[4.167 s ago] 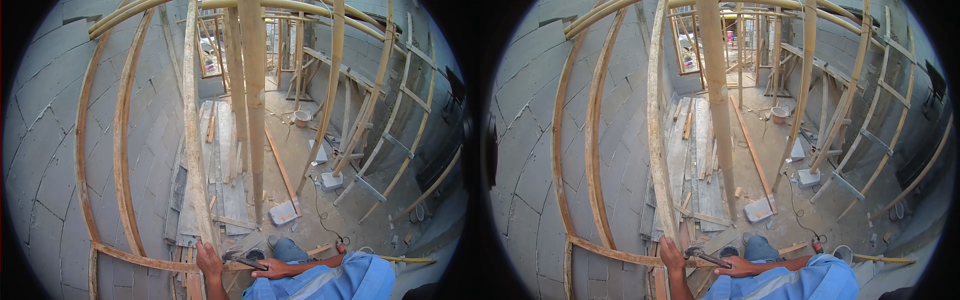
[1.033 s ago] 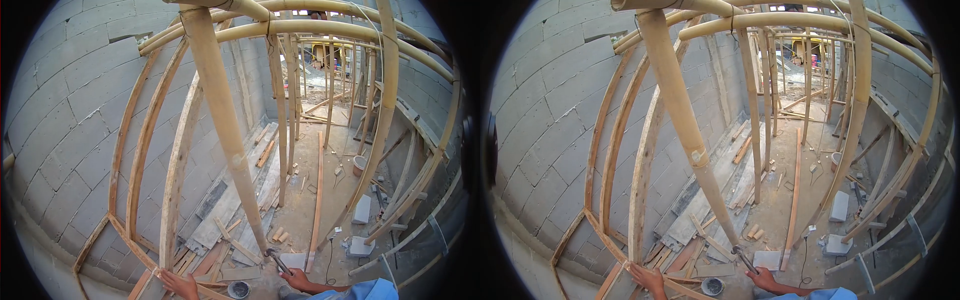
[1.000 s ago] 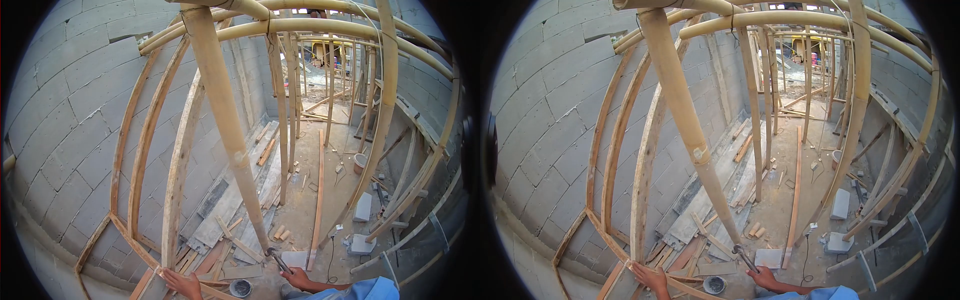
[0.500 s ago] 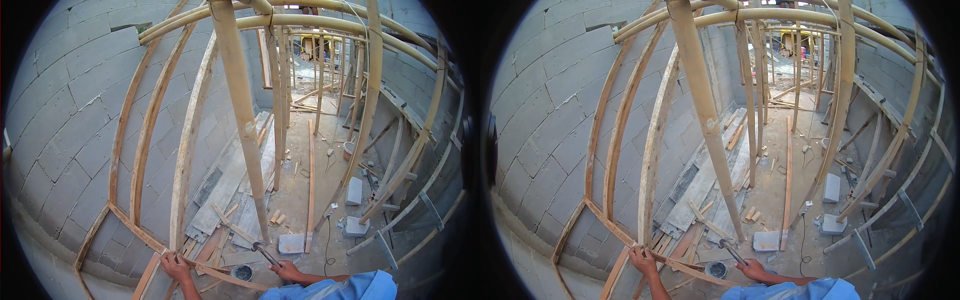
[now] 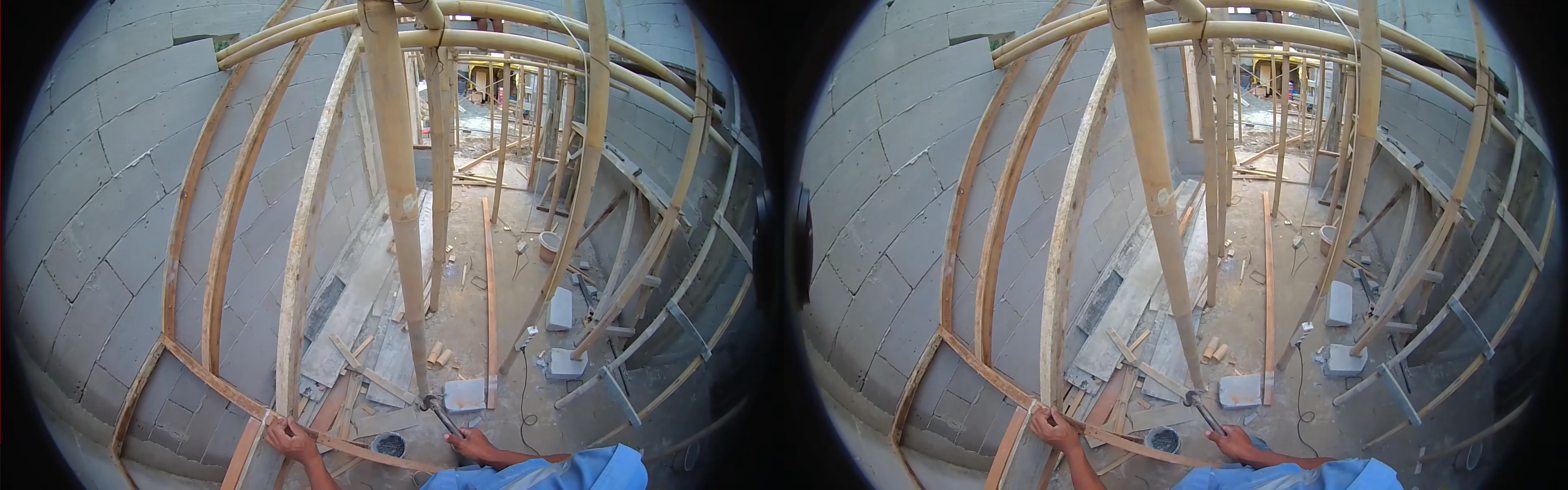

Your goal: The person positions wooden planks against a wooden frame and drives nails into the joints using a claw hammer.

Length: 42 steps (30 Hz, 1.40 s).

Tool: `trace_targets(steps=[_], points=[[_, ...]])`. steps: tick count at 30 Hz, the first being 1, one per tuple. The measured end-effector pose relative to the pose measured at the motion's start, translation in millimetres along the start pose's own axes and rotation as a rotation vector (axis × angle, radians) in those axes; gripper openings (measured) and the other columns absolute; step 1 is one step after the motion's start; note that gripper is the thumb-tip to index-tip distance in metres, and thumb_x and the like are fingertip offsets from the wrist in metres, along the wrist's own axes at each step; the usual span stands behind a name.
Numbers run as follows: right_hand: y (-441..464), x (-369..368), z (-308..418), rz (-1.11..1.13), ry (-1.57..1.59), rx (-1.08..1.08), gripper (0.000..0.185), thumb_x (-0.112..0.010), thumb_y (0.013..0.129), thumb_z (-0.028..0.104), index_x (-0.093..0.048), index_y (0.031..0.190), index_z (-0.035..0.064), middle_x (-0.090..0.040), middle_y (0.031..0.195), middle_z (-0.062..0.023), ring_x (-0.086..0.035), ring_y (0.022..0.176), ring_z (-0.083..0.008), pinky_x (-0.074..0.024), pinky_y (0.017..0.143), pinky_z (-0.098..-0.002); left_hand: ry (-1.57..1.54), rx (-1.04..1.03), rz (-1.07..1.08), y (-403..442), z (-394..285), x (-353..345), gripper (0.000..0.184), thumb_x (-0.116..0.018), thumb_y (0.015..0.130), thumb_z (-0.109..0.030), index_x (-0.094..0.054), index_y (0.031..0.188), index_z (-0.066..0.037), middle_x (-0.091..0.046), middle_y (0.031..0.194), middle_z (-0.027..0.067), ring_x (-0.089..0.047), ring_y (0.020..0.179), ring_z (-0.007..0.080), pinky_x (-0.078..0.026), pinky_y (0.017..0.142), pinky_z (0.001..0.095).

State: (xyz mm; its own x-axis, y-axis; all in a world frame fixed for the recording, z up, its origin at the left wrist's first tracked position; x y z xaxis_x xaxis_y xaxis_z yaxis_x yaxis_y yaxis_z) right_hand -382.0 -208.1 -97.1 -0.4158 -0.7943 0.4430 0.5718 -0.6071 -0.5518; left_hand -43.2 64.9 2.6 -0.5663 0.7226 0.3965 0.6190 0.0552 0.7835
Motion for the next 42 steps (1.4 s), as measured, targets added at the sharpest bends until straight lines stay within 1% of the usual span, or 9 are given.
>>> trace_targets(steps=[10, 13, 14, 18, 21, 24, 27, 30, 42], points=[[7, -29, 15, 0.057, -0.132, 0.068, 0.056, -0.066, 0.091, 0.06, -0.067, 0.085, 0.0043, -0.062, 0.069, -0.0071, -0.06, 0.064, -0.0195, -0.0459, 0.062, -0.0399, -0.094, 0.029, 0.007, 2, 4, 3, 0.012, -0.067, 0.084, -0.004, -0.056, 0.085, -0.001, -0.06, 0.089, 0.0143, -0.055, 0.091, 0.0369, -0.042, 0.083, 0.0506], [31, -54, -2, -0.098, -0.161, 0.396, 0.044, -0.062, 0.093, 0.046, -0.071, 0.094, 0.0028, -0.068, 0.084, -0.0221, -0.066, 0.078, -0.036, -0.0473, 0.071, -0.0485, -0.103, 0.02, -0.02, 0, 8, 1, 0.012, -0.067, 0.084, -0.005, -0.056, 0.085, -0.001, -0.061, 0.091, 0.0144, -0.055, 0.092, 0.0373, -0.042, 0.083, 0.0504], [26, -51, -1, 0.006, -0.176, 0.279, 0.045, -0.058, 0.094, 0.046, -0.074, 0.101, 0.0042, -0.071, 0.091, -0.0216, -0.068, 0.085, -0.0349, -0.0488, 0.075, -0.0491, -0.106, 0.014, -0.037, -3, 10, 0, 0.012, -0.067, 0.085, -0.006, -0.056, 0.085, -0.002, -0.061, 0.091, 0.0145, -0.055, 0.092, 0.0374, -0.042, 0.083, 0.0502], [35, -55, 4, 0.055, -0.148, 0.378, 0.046, -0.057, 0.093, 0.044, -0.074, 0.111, 0.005, -0.073, 0.095, -0.0202, -0.068, 0.094, -0.0348, -0.0495, 0.083, -0.0498, -0.073, -0.011, -0.037, -4, 2, 1, 0.015, -0.07, 0.082, -0.003, -0.055, 0.083, -0.002, -0.06, 0.093, 0.0138, -0.055, 0.093, 0.0364, -0.041, 0.085, 0.0502], [44, -58, 0, 0.011, -0.106, 0.378, 0.046, -0.058, 0.093, 0.044, -0.074, 0.109, 0.0046, -0.072, 0.088, -0.0176, -0.067, 0.085, -0.0331, -0.0506, 0.077, -0.0485, -0.084, -0.065, -0.042, -7, 10, -3, 0.015, -0.07, 0.082, -0.003, -0.055, 0.083, -0.002, -0.06, 0.094, 0.0134, -0.056, 0.093, 0.0361, -0.041, 0.085, 0.05], [18, -49, 26, 0.087, -0.052, 0.148, 0.044, -0.059, 0.093, 0.043, -0.074, 0.107, 0.0043, -0.069, 0.077, -0.0145, -0.064, 0.071, -0.0286, -0.0506, 0.067, -0.0456, -0.089, -0.06, -0.011, -8, 17, -5, 0.014, -0.07, 0.083, -0.004, -0.055, 0.084, -0.002, -0.061, 0.095, 0.0133, -0.056, 0.094, 0.0359, -0.042, 0.086, 0.05], [34, -56, 9, 0.023, -0.032, 0.216, 0.042, -0.061, 0.094, 0.042, -0.073, 0.102, 0.0036, -0.064, 0.067, -0.0119, -0.059, 0.06, -0.0241, -0.0469, 0.056, -0.0431, -0.089, -0.068, -0.02, -7, 16, -5, 0.014, -0.069, 0.083, -0.004, -0.056, 0.086, -0.001, -0.061, 0.094, 0.0137, -0.056, 0.094, 0.0361, -0.042, 0.087, 0.0504], [43, -61, 1, -0.025, -0.056, 0.462, 0.041, -0.061, 0.094, 0.041, -0.074, 0.099, 0.0032, -0.062, 0.065, -0.0121, -0.058, 0.058, -0.0233, -0.0451, 0.054, -0.0428, -0.038, -0.107, -0.027, -8, 15, -5, 0.014, -0.068, 0.08, 0.0, -0.057, 0.086, -0.002, -0.061, 0.095, 0.0126, -0.056, 0.095, 0.0356, -0.045, 0.085, 0.048], [27, -60, 6, 0.068, -0.082, 0.167, 0.044, -0.061, 0.093, 0.041, -0.072, 0.113, 0.0031, -0.071, 0.091, -0.019, -0.065, 0.083, -0.0315, -0.0517, 0.077, -0.0483, -0.076, -0.097, 0.013, -5, 13, -3, 0.015, -0.068, 0.079, 0.002, -0.057, 0.088, -0.002, -0.063, 0.097, 0.0137, -0.058, 0.096, 0.0351, -0.044, 0.089, 0.0497]])
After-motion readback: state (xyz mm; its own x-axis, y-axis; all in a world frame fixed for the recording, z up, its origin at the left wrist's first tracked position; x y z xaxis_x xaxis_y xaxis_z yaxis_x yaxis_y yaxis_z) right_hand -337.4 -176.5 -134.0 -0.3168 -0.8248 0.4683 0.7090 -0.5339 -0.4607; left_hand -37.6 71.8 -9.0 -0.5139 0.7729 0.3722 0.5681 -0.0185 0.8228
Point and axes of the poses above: each hand's wrist, its own y-axis towards the middle knuckle, its own x-axis out of the back of the hand, z = x × y, the point moved 5 cm from there along y, towards the middle knuckle
